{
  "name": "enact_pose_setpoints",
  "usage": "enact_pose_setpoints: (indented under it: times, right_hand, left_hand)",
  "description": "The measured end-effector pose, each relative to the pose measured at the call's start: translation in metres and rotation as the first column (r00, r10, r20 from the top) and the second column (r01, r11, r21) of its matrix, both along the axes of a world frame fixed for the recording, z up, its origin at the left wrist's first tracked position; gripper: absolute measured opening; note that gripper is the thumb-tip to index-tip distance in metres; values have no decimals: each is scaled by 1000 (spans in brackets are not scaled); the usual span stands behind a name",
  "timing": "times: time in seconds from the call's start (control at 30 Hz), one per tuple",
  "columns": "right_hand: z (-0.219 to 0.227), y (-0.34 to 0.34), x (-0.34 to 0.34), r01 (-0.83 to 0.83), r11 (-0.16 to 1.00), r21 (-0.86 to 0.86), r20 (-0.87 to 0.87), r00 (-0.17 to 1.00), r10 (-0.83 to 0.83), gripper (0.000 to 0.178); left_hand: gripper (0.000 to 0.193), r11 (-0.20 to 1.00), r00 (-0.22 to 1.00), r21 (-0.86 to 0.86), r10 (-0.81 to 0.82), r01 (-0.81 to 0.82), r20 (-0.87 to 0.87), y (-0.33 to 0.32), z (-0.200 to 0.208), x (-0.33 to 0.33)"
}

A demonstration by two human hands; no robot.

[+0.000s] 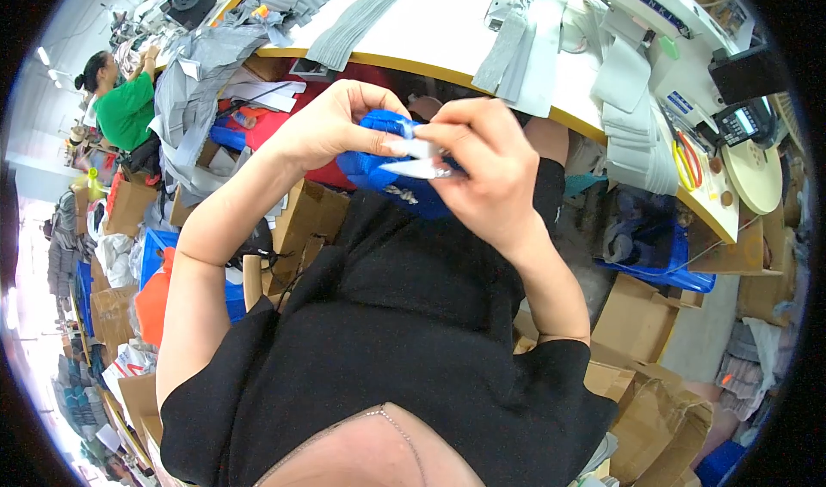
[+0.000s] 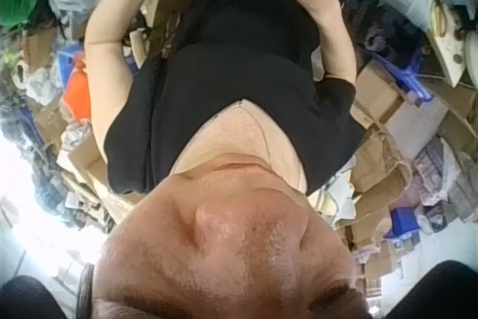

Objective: Trimming loose threads and excess material from a blue zippered pouch using thread snips.

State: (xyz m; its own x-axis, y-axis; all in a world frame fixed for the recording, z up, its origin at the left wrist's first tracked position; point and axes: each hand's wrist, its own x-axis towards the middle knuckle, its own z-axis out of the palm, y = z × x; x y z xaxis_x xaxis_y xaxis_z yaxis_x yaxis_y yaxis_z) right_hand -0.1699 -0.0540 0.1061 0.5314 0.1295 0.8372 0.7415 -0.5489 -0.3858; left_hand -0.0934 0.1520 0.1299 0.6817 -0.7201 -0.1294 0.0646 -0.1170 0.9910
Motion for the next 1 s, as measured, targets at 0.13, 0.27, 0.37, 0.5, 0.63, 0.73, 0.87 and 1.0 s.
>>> enact_pose_setpoints:
  times: [0.13, 0.27, 0.37, 0.5, 0.63, 0.73, 0.87, 1.0]
  right_hand:
    - [-13, -2, 3, 14, 993, -114, -21, 1000, -16, 30]
    - [-11, 2, -4, 101, 966, -240, -24, 994, -110, 29]
    - [-12, 6, -6, 193, 939, -285, 61, 981, -183, 30]
    - [-10, 4, -8, 294, 876, -383, 180, 954, -241, 32]
    - [-11, 1, -1, 120, 990, -73, -67, 990, -125, 25]
    - [-10, -2, 0, -1, 992, 129, -351, 935, 47, 18]
    - [-11, -11, -4, -73, 941, 330, -514, 822, 244, 16]
    - [-10, -19, -3, -99, 916, 388, -598, 729, 332, 15]
  left_hand:
    - [21, 983, 976, 184, -31, -9, 215, -2, 2, -2]
    - [22, 978, 973, 209, -53, 5, 223, -4, 0, -3]
    - [22, 969, 967, 246, -81, 19, 242, -5, -2, -1]
    - [21, 994, 988, 73, -94, 85, 125, -7, -5, 4]
    - [21, 993, 968, 38, -121, 115, 218, -7, -6, 2]
    - [19, 987, 963, 66, -155, 144, 220, -3, 0, 2]
    - [20, 988, 955, 33, -157, 154, 251, -8, 2, 1]
    - [20, 987, 958, -43, -137, 152, 250, -11, -2, 4]
